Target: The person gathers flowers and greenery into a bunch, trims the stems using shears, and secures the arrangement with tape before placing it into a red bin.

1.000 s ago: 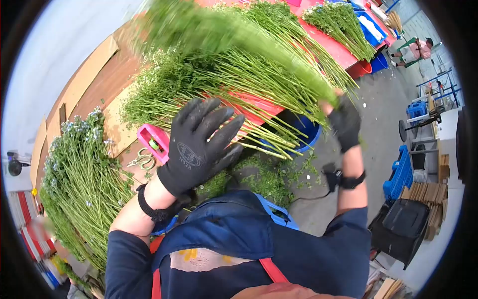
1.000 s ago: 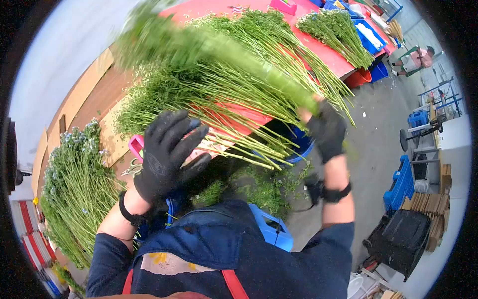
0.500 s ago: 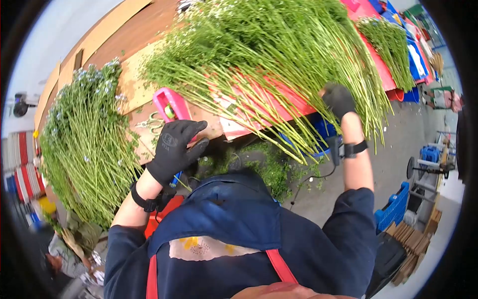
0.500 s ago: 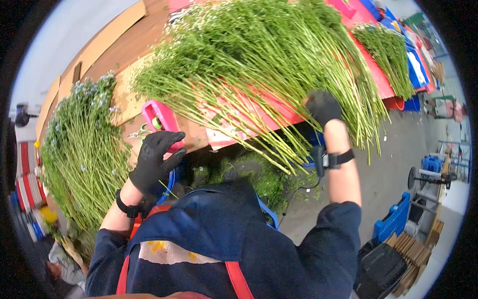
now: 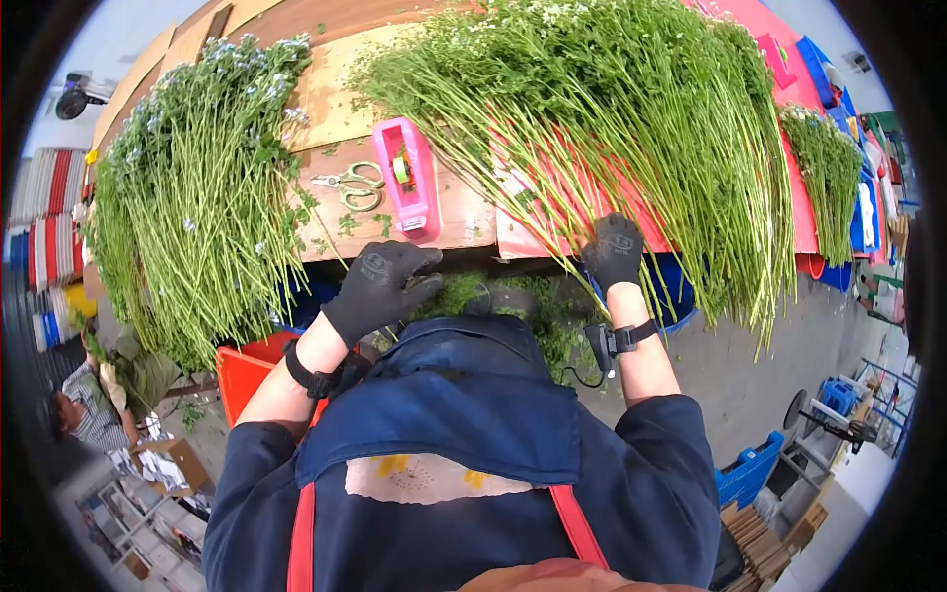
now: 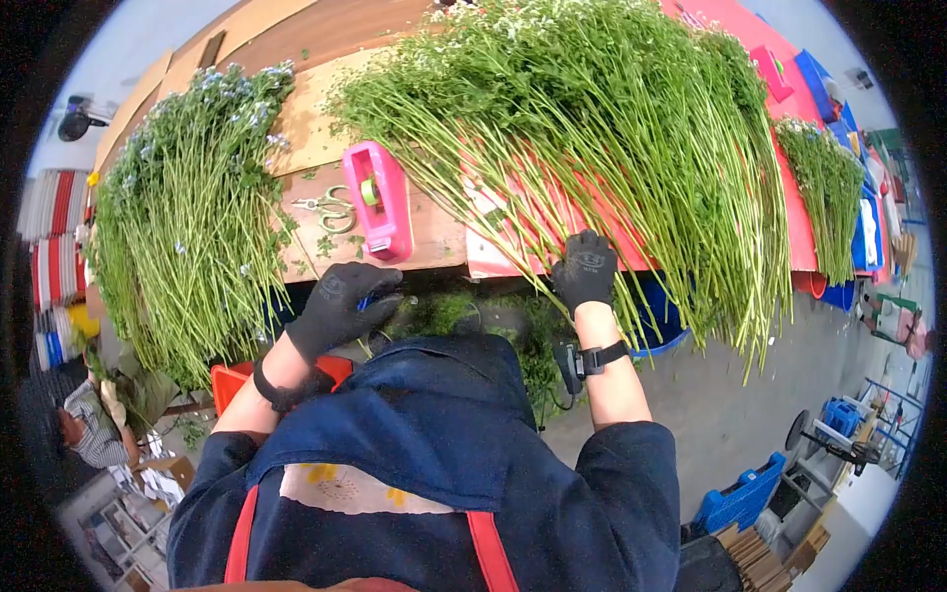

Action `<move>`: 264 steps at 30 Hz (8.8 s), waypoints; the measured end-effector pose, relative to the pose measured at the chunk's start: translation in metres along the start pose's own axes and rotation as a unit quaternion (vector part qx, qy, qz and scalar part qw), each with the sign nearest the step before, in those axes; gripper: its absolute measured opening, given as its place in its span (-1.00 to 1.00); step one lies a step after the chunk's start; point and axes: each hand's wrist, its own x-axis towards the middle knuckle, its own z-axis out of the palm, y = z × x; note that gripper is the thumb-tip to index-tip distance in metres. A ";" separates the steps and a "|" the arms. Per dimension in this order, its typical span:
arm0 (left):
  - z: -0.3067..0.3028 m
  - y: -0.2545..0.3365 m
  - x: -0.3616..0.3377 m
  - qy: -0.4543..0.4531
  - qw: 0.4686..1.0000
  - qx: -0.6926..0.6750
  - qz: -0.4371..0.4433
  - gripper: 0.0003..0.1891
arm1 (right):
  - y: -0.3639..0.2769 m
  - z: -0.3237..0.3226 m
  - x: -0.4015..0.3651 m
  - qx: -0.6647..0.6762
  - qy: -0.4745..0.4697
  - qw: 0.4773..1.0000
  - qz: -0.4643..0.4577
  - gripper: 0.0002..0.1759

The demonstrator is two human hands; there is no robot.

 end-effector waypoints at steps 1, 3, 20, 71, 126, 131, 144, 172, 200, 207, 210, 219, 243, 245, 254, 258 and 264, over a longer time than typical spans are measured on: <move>-0.001 0.002 -0.003 -0.002 1.000 0.003 -0.008 -0.65 | 0.001 0.004 0.002 -0.001 0.001 1.000 0.000 -0.73; -0.001 0.003 -0.009 0.007 1.000 0.005 -0.016 -0.65 | 0.006 0.009 0.001 0.037 0.064 0.997 -0.004 -0.78; 0.014 -0.009 -0.044 0.011 0.999 -0.037 -0.006 -0.66 | 0.136 -0.015 -0.001 -0.004 0.054 0.968 0.245 -0.40; 0.129 -0.004 0.088 -0.108 0.994 -0.028 -0.002 -0.39 | -0.051 -0.212 -0.184 0.576 0.238 0.753 0.209 -0.86; 0.072 0.001 0.026 -0.033 0.730 -0.676 -0.095 -0.61 | 0.039 -0.107 -0.089 0.375 0.252 0.889 0.078 -0.78; 0.058 0.025 0.032 -0.058 0.691 -0.712 -0.112 -0.59 | -0.060 -0.081 -0.138 0.638 0.001 0.760 0.126 -0.77; 0.046 0.021 0.006 -0.036 0.752 -0.654 -0.076 -0.57 | -0.106 -0.069 -0.125 0.408 -0.104 0.897 -0.132 -0.61; 0.059 -0.001 -0.025 0.111 0.604 -0.765 -0.194 -0.72 | -0.084 0.011 -0.075 0.036 -0.062 0.994 -0.087 -0.63; 0.055 -0.007 -0.031 0.114 0.629 -0.742 -0.201 -0.63 | 0.078 -0.089 -0.081 -0.032 0.112 0.986 0.117 -0.76; 0.056 -0.004 -0.030 0.113 0.608 -0.764 -0.187 -0.67 | 0.096 -0.100 -0.063 0.092 0.215 0.972 0.013 -0.69; 0.059 -0.011 -0.033 0.100 0.641 -0.741 -0.171 -0.69 | 0.084 -0.077 -0.073 0.309 0.106 0.925 0.194 -0.69; 0.051 0.003 -0.028 0.111 0.614 -0.750 -0.219 -0.69 | 0.019 -0.049 -0.103 0.235 0.258 0.933 0.088 -0.65; 0.062 0.005 -0.019 0.088 0.607 -0.756 -0.230 -0.65 | 0.104 -0.003 0.048 0.201 0.131 0.963 0.126 -0.73; 0.063 0.004 -0.018 0.088 0.606 -0.755 -0.233 -0.67 | 0.099 -0.011 0.037 0.185 0.228 0.953 0.070 -0.75; 0.066 0.013 -0.007 0.073 0.624 -0.749 -0.210 -0.68 | 0.096 -0.092 -0.059 0.272 0.383 0.880 0.066 -0.86; 0.073 0.017 0.003 0.037 0.642 -0.750 -0.155 -0.64 | 0.057 -0.126 -0.090 0.310 0.358 0.879 0.057 -0.88; 0.077 0.030 0.008 0.034 0.658 -0.747 -0.083 -0.53 | -0.040 -0.113 -0.117 0.310 0.163 0.929 -0.116 -0.92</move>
